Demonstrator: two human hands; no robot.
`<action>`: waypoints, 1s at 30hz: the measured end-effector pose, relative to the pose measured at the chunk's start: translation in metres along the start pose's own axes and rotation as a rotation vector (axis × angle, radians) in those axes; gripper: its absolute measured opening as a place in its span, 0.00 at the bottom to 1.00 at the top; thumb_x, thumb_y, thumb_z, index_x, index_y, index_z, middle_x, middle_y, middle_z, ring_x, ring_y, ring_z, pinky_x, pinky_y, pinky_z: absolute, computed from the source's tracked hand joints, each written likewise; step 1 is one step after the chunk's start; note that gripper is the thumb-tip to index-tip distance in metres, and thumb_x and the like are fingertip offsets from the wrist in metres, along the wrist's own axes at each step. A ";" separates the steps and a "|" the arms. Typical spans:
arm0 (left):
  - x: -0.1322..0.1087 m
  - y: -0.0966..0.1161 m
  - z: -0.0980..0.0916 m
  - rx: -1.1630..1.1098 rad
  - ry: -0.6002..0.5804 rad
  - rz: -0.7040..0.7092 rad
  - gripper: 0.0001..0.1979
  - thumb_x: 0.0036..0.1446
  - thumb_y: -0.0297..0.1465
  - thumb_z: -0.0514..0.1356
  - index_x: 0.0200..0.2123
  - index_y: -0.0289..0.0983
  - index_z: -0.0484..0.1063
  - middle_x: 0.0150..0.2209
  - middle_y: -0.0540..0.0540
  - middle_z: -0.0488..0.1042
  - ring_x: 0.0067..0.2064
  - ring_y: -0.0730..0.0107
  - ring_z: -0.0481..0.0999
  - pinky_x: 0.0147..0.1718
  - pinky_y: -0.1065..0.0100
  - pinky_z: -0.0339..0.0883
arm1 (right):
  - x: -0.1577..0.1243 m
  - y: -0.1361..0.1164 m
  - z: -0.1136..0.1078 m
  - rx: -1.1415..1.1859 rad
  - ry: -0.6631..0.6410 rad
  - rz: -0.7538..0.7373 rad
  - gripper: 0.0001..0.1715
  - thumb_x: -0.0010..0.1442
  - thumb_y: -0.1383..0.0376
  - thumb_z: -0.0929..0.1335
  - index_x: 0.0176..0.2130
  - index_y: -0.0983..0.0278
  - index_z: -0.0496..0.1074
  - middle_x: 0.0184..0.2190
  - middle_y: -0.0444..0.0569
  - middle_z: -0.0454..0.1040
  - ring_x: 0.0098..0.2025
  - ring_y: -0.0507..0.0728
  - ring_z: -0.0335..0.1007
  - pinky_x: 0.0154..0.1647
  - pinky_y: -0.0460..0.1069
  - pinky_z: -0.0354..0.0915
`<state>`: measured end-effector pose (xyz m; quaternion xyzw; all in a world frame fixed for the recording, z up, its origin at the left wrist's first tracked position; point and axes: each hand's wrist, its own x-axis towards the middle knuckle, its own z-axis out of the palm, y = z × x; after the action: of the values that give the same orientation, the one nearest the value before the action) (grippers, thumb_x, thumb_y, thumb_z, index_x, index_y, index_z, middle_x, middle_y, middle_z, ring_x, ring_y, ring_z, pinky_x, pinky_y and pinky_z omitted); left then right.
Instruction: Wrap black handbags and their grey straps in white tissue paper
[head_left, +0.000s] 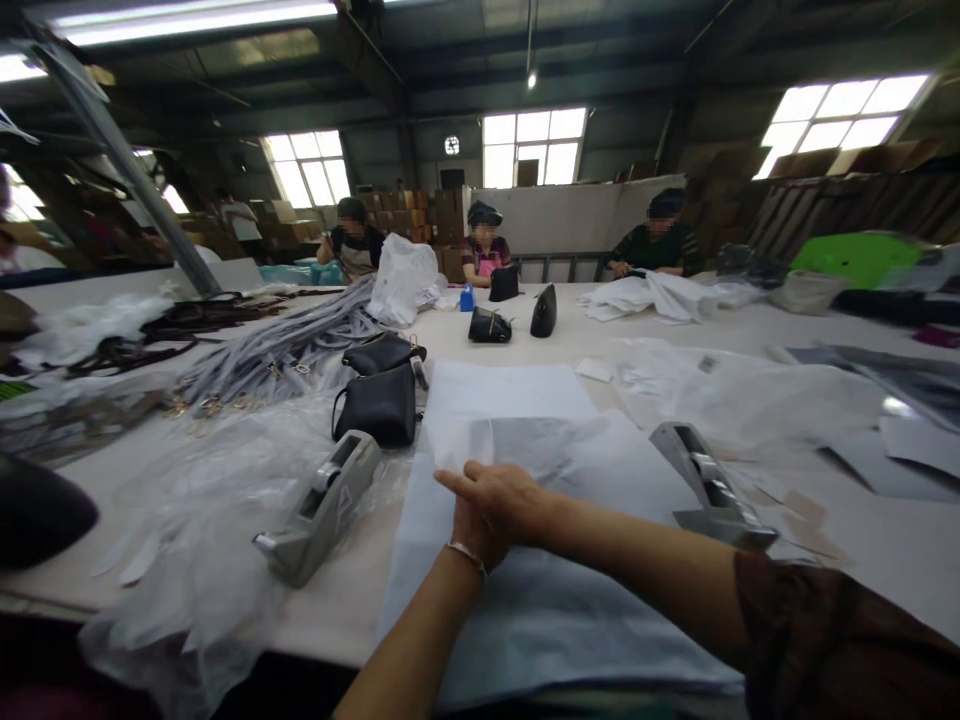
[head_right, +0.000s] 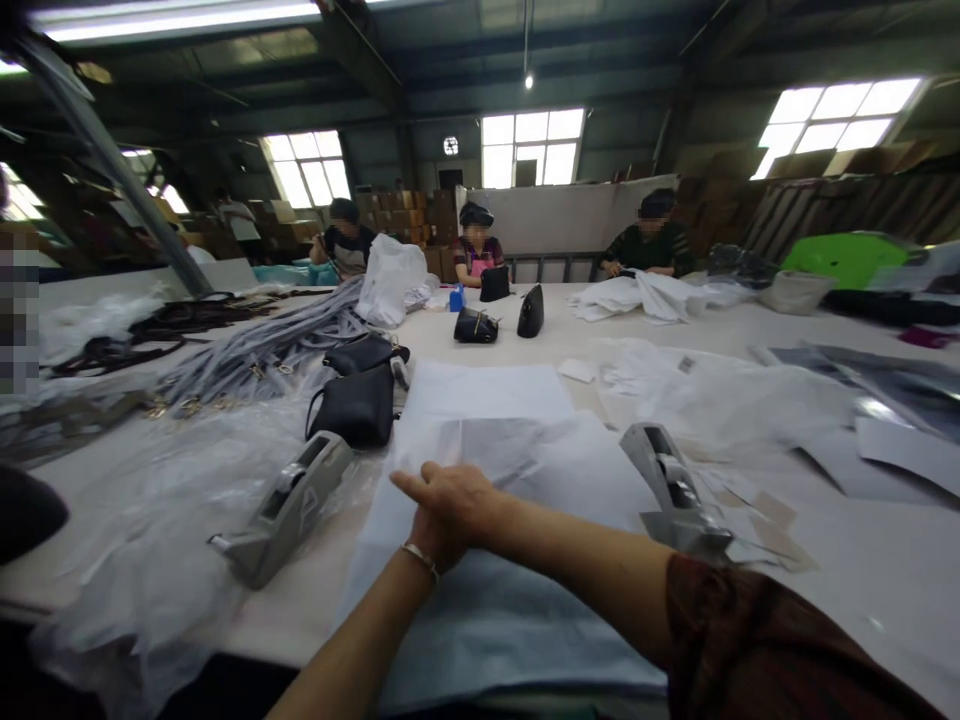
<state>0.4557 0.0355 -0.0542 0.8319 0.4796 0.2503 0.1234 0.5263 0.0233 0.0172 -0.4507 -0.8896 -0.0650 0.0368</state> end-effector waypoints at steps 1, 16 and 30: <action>-0.016 -0.013 -0.006 0.000 -0.022 0.063 0.21 0.56 0.27 0.58 0.54 0.40 0.74 0.54 0.41 0.75 0.59 0.52 0.69 0.63 0.51 0.57 | -0.004 0.001 0.008 0.025 0.011 0.034 0.39 0.62 0.67 0.66 0.69 0.56 0.52 0.43 0.53 0.72 0.32 0.57 0.72 0.27 0.49 0.63; -0.009 -0.071 -0.070 -0.479 0.001 -0.508 0.27 0.61 0.45 0.58 0.56 0.32 0.69 0.46 0.38 0.79 0.37 0.64 0.79 0.31 0.69 0.69 | -0.017 -0.017 0.063 0.136 0.020 -0.077 0.41 0.59 0.74 0.64 0.68 0.58 0.54 0.47 0.55 0.71 0.42 0.60 0.73 0.39 0.51 0.70; -0.040 -0.113 -0.031 -0.142 0.069 -0.500 0.16 0.62 0.39 0.55 0.29 0.35 0.73 0.29 0.43 0.75 0.34 0.63 0.74 0.34 0.66 0.62 | -0.043 0.080 0.033 0.070 -0.037 0.461 0.40 0.65 0.42 0.61 0.69 0.51 0.54 0.73 0.55 0.42 0.72 0.78 0.34 0.62 0.78 0.41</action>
<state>0.3396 0.0578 -0.0895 0.6676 0.6556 0.2735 0.2232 0.6164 0.0404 -0.0138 -0.6415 -0.7653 -0.0160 0.0500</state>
